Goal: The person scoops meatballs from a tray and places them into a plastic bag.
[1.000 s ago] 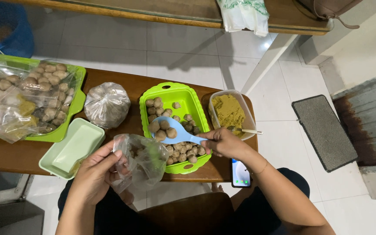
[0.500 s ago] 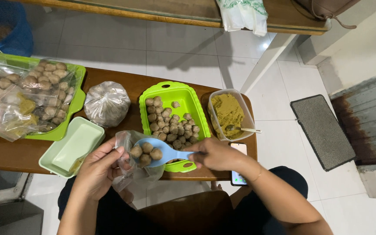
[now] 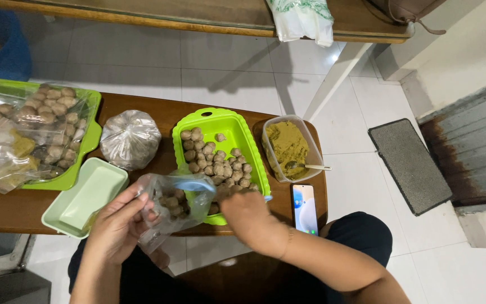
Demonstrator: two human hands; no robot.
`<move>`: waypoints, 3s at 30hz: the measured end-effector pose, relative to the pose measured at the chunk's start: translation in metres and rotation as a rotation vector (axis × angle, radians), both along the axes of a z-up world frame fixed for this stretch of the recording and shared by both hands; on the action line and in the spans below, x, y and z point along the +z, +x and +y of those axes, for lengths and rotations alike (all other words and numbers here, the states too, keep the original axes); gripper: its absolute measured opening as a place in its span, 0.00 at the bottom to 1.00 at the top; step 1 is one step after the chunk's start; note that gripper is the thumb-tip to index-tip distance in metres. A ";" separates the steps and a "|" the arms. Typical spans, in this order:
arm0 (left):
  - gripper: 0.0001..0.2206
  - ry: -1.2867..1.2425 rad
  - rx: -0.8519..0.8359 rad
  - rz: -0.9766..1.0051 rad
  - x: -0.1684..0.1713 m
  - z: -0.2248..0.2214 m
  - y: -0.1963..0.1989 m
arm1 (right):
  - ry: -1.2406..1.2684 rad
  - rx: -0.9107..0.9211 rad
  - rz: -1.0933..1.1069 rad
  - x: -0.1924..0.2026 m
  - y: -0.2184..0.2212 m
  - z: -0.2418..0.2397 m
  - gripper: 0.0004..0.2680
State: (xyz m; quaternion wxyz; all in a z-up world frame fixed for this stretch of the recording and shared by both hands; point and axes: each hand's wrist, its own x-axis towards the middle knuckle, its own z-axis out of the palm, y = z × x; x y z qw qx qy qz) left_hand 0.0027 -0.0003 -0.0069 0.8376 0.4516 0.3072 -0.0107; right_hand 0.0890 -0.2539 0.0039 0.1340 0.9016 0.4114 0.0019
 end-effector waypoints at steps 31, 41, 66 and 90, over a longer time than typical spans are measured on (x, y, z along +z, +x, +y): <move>0.27 -0.025 -0.050 -0.074 -0.021 0.010 -0.013 | -0.105 -0.172 -0.012 -0.087 0.159 -0.071 0.18; 0.25 -0.062 -0.016 -0.055 -0.021 0.005 -0.014 | -0.225 -0.333 0.091 -0.106 0.162 -0.039 0.22; 0.25 -0.085 -0.022 -0.097 -0.016 0.002 -0.014 | 0.610 -0.860 0.882 -0.125 0.151 -0.038 0.18; 0.25 -0.087 -0.043 -0.124 -0.016 0.003 -0.016 | 0.933 -0.993 1.147 -0.108 0.138 -0.056 0.18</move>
